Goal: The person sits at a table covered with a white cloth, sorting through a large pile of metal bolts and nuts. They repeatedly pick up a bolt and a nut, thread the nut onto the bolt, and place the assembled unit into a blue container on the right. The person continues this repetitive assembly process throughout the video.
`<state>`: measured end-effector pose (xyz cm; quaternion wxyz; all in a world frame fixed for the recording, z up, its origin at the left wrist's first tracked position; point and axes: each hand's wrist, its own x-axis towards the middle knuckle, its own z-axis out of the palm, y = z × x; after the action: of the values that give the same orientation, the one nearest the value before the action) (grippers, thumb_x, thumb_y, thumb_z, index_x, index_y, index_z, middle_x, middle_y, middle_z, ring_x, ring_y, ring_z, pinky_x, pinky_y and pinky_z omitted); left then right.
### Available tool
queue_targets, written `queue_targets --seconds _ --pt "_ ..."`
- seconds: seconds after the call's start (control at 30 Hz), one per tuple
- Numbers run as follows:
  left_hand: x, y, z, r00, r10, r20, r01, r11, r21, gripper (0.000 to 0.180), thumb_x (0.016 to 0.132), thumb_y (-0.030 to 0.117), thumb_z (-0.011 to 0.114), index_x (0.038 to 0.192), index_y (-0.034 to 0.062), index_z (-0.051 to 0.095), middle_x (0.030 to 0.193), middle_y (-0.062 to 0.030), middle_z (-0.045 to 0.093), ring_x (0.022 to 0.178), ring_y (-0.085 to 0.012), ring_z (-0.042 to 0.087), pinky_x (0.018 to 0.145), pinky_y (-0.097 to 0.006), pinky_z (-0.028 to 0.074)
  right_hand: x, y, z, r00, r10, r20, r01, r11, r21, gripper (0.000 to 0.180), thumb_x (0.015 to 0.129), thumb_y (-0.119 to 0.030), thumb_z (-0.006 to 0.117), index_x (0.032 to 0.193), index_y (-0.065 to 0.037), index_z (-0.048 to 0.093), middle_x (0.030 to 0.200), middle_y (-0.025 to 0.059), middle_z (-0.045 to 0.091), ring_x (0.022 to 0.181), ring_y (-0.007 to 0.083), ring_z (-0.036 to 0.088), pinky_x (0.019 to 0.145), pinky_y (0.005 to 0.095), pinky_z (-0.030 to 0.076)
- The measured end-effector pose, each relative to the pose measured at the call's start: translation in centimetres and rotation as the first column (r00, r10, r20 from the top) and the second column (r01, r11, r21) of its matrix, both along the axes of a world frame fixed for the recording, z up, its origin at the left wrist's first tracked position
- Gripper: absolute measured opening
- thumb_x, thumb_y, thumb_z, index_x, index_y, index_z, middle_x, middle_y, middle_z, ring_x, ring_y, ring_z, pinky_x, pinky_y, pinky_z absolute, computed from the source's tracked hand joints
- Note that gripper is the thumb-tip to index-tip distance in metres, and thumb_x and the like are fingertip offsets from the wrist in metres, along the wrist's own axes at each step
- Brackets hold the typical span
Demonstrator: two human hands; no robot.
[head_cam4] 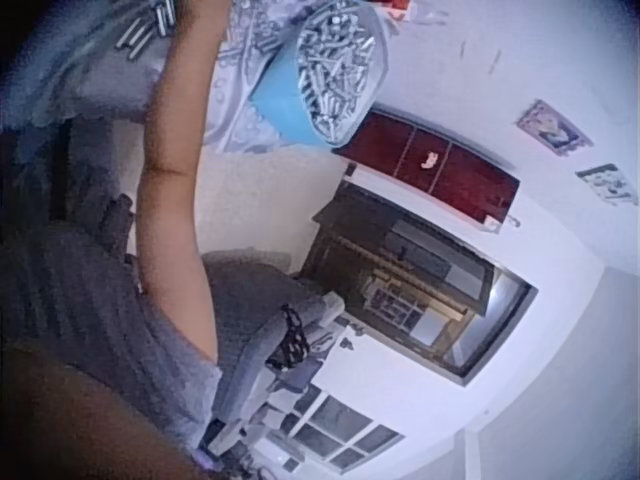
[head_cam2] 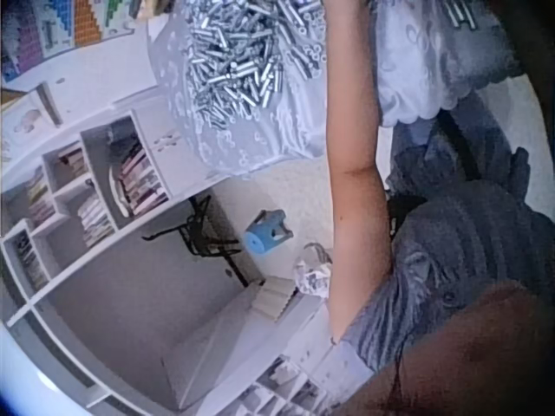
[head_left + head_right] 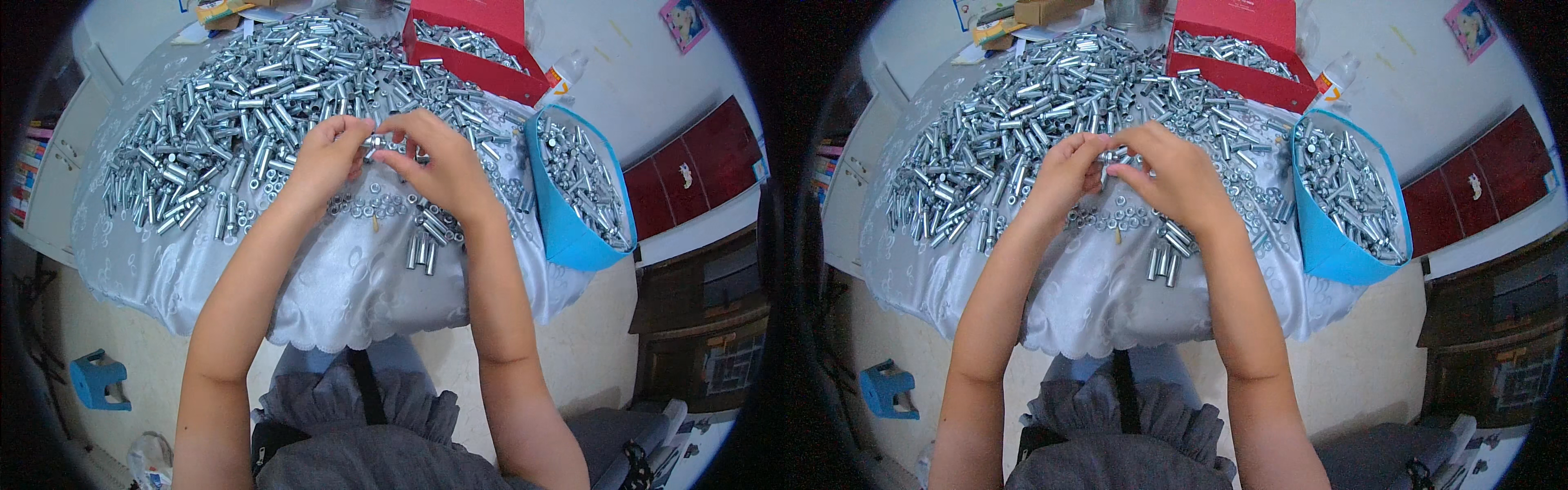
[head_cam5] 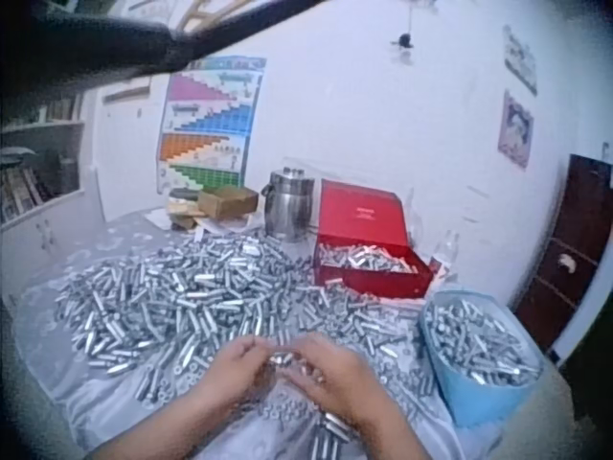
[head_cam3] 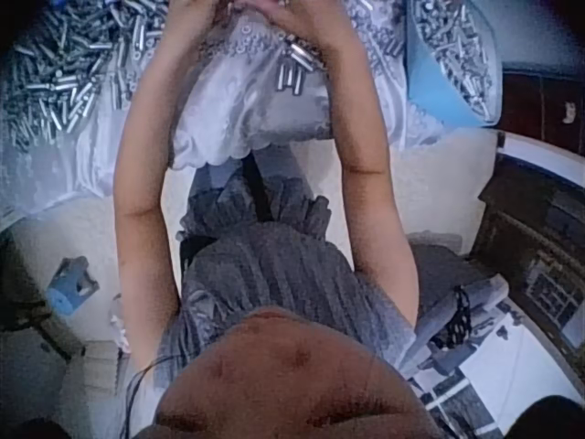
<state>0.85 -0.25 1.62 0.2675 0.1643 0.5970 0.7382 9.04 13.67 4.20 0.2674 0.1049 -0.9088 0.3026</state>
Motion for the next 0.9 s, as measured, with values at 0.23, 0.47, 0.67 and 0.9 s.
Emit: queue_targets --seconds 0.23,0.47,0.67,0.9 --pt "0.0 0.1 -0.1 0.999 0.019 0.035 -0.018 1.000 -0.005 0.021 0.089 0.028 0.054 0.086 0.0075 0.057 0.059 0.0063 0.040 0.050 -0.0039 0.033 0.048 -0.021 0.028 -0.5 0.5 -0.6 1.000 -0.023 0.012 0.022 0.999 0.040 0.019 0.080 -0.022 0.063 0.088 -0.005 0.057 0.082 0.0111 0.057 0.072 0.0290 0.057 0.060 0.0350 0.046" --pt "-0.1 -0.1 0.1 0.997 -0.017 -0.077 0.019 1.000 0.019 0.023 0.090 0.030 0.053 0.085 0.0083 0.054 0.060 0.0054 0.041 0.052 -0.0042 0.035 0.049 -0.020 0.030 -0.5 0.2 -0.9 0.997 0.060 -0.039 -0.057 0.996 0.064 0.018 0.085 -0.019 0.059 0.084 -0.001 0.055 0.075 0.0117 0.054 0.064 0.0255 0.052 0.058 0.0331 0.043" --pt "0.1 0.2 -0.4 0.929 0.001 -0.370 0.026 0.997 0.068 0.020 0.092 0.027 0.051 0.089 0.0076 0.051 0.066 0.0042 0.043 0.057 -0.0049 0.039 0.052 -0.020 0.033 -0.8 0.0 -1.1 0.993 0.017 0.120 0.017 0.960 -0.280 0.024 0.089 -0.021 0.051 0.079 0.000 0.053 0.067 0.0153 0.053 0.060 0.0280 0.051 0.057 0.0348 0.042" --pt "1.1 0.3 -0.3 0.894 -0.107 -0.434 0.132 0.991 0.027 0.016 0.091 0.022 0.054 0.093 0.0066 0.051 0.069 0.0041 0.045 0.058 -0.0048 0.041 0.053 -0.019 0.035 -1.2 1.2 -0.9 0.995 -0.084 0.050 0.097 0.863 -0.496 0.033 0.091 -0.025 0.051 0.073 0.002 0.055 0.057 0.0063 0.049 0.054 0.0091 0.042 0.050 0.0277 0.036"
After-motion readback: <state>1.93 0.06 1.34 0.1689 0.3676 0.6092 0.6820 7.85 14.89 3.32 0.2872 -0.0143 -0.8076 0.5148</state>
